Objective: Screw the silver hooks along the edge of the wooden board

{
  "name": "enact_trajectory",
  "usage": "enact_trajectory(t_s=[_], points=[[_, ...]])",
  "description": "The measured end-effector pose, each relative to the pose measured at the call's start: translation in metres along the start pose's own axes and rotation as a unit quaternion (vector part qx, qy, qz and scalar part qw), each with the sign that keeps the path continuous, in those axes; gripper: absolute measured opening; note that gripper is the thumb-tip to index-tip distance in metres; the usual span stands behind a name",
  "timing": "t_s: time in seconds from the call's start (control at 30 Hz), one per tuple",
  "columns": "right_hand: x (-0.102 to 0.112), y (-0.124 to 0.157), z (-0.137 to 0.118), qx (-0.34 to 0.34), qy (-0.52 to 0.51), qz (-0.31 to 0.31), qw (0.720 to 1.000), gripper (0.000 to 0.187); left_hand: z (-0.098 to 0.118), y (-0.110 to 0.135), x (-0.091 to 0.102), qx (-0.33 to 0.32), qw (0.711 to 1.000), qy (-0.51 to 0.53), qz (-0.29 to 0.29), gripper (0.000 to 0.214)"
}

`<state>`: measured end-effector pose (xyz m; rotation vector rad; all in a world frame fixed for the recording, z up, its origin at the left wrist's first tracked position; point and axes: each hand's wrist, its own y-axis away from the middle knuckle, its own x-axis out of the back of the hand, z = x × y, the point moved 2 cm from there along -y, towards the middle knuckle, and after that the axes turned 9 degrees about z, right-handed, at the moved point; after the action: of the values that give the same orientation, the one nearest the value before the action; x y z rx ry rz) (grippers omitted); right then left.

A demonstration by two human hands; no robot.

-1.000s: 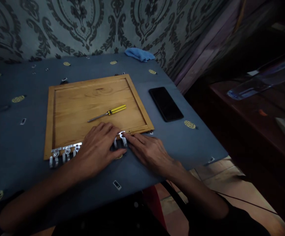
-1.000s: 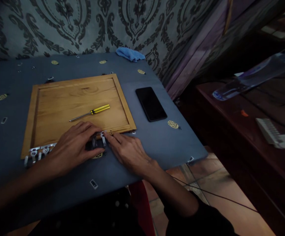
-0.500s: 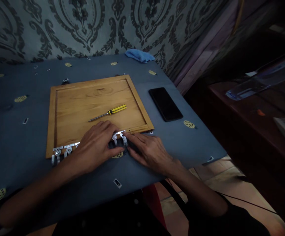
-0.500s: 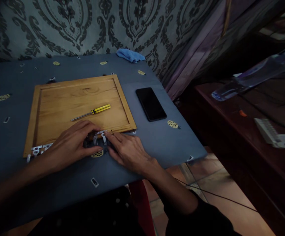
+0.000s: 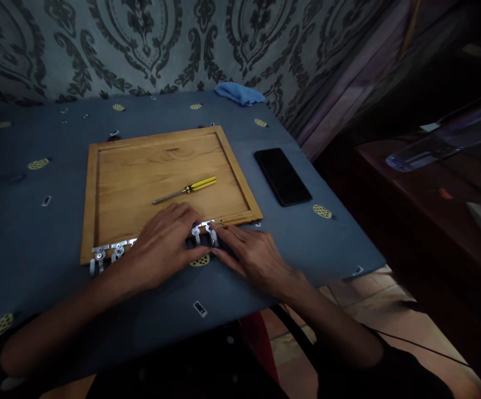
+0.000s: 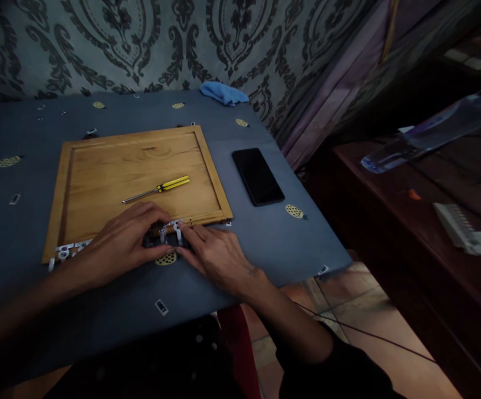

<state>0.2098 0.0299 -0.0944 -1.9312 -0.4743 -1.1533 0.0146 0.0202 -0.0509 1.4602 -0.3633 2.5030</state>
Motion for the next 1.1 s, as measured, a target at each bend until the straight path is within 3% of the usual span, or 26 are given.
enact_trajectory(t_s=[1.1], points=[[-0.003,0.003,0.003,-0.009,-0.013,-0.011,1.0,0.038,0.009,-0.002,-0.009,0.014,0.998,-0.053,0.007,0.032]])
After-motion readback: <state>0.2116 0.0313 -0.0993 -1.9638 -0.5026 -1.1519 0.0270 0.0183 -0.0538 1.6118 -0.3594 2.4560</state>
